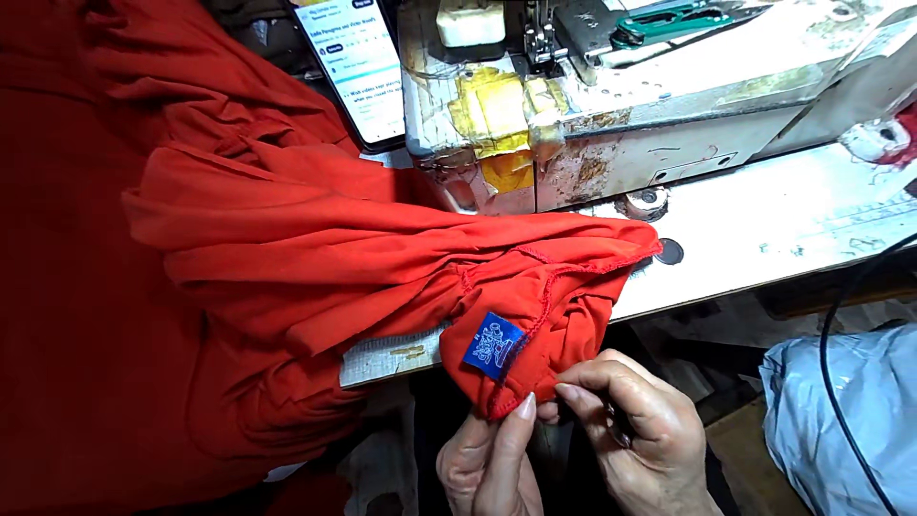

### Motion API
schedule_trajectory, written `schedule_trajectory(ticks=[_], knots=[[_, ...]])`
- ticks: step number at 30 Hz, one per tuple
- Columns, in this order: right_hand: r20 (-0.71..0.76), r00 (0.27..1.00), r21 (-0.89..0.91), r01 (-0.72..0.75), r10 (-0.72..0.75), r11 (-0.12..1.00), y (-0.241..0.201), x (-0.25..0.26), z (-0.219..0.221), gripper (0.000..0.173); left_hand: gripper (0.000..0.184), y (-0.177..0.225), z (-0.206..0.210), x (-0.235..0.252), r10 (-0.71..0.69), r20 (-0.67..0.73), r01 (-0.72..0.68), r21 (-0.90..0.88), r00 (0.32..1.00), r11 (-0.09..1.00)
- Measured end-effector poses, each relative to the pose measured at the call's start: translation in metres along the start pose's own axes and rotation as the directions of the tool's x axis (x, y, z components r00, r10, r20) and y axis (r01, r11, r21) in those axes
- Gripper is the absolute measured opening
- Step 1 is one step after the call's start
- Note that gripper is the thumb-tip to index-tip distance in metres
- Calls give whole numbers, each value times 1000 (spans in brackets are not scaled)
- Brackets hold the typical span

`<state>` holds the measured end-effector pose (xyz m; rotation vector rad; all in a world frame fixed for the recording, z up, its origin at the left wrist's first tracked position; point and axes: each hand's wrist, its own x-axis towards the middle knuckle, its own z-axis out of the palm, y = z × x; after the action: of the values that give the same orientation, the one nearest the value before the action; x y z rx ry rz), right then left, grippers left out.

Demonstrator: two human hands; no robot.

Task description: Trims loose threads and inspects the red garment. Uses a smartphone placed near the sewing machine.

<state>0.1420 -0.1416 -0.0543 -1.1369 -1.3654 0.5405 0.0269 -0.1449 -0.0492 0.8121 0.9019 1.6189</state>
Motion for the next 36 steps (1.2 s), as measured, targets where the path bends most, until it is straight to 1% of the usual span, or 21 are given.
schedule_trajectory(ticks=[2, 4, 6, 8, 9, 11, 13, 14, 15, 17, 18, 19, 21, 25, 27, 28, 30, 31, 32, 34, 36], knots=[[-31, 999, 95, -34, 37, 995, -4, 0, -10, 11, 24, 6, 3, 1, -76, -42, 72, -84, 996, 994], [30, 995, 208, -104, 100, 973, -8, -1, -27, 13, 23, 10, 0, 3, -116, -27, 113, -116, 993, 987], [192, 980, 178, -92, 58, 980, -5, -5, -42, 16, 18, 15, -4, 3, -156, 38, 160, -144, 987, 977], [329, 944, 61, -18, -3, 998, 7, -14, -48, 20, 22, 19, -5, 2, -196, 89, 207, -145, 977, 967], [339, 941, -6, -1, 3, 1000, 13, -21, -47, 20, 29, 21, -4, 3, -212, 90, 222, -129, 973, 966], [288, 954, -38, -77, 85, 996, 13, -27, -46, 10, 40, 24, 0, 7, -245, 55, 249, -97, 968, 964], [246, 953, 68, -202, 180, 977, 3, -24, -43, 22, 41, 23, 2, 8, -272, -10, 271, -80, 962, 959], [234, 940, 156, -290, 250, 944, -5, -21, -40, 23, 40, 22, 2, 8, -278, -22, 275, -77, 960, 958], [238, 906, 258, -406, 350, 877, -13, -17, -36, 20, 39, 21, 3, 8, -277, -27, 275, -75, 960, 959], [329, 780, 462, -625, 533, 629, -22, -11, -30, 14, 39, 22, 6, 7, -264, -34, 262, -56, 964, 963], [392, 731, 550, -673, 559, 495, -22, -10, -26, 10, 38, 22, 7, 7, -250, -35, 249, -41, 967, 968], [426, 710, 611, -683, 560, 401, -22, -9, -22, 8, 37, 23, 8, 7, -238, -39, 237, -28, 971, 971], [406, 716, 674, -654, 567, 343, -25, -9, -15, 5, 36, 23, 7, 7, -219, -53, 219, -5, 974, 976], [327, 720, 722, -608, 612, 330, -27, -2, -10, 6, 35, 21, 6, 4, -154, -50, 157, 87, 987, 984], [366, 697, 722, -631, 616, 284, -27, 1, -12, 6, 35, 20, 6, 3, -151, -36, 154, 100, 988, 983], [399, 674, 728, -645, 622, 233, -28, 2, -12, 6, 35, 19, 7, 3, -151, -38, 154, 93, 988, 984], [453, 637, 717, -676, 623, 170, -30, 2, -14, 7, 33, 19, 7, 3, -155, -50, 157, 36, 987, 987], [459, 644, 692, -691, 612, 208, -30, 1, -15, 8, 32, 20, 7, 4, -162, -58, 161, -11, 985, 987], [453, 663, 649, -703, 596, 289, -29, -2, -16, 8, 31, 22, 8, 5, -171, -68, 168, -52, 983, 984], [436, 720, 521, -691, 540, 501, -25, -9, -19, 6, 34, 28, 9, 10, -189, -86, 181, -91, 978, 979], [412, 763, 407, -643, 497, 649, -18, -16, -22, 3, 38, 33, 10, 15, -200, -106, 193, -79, 974, 978]])
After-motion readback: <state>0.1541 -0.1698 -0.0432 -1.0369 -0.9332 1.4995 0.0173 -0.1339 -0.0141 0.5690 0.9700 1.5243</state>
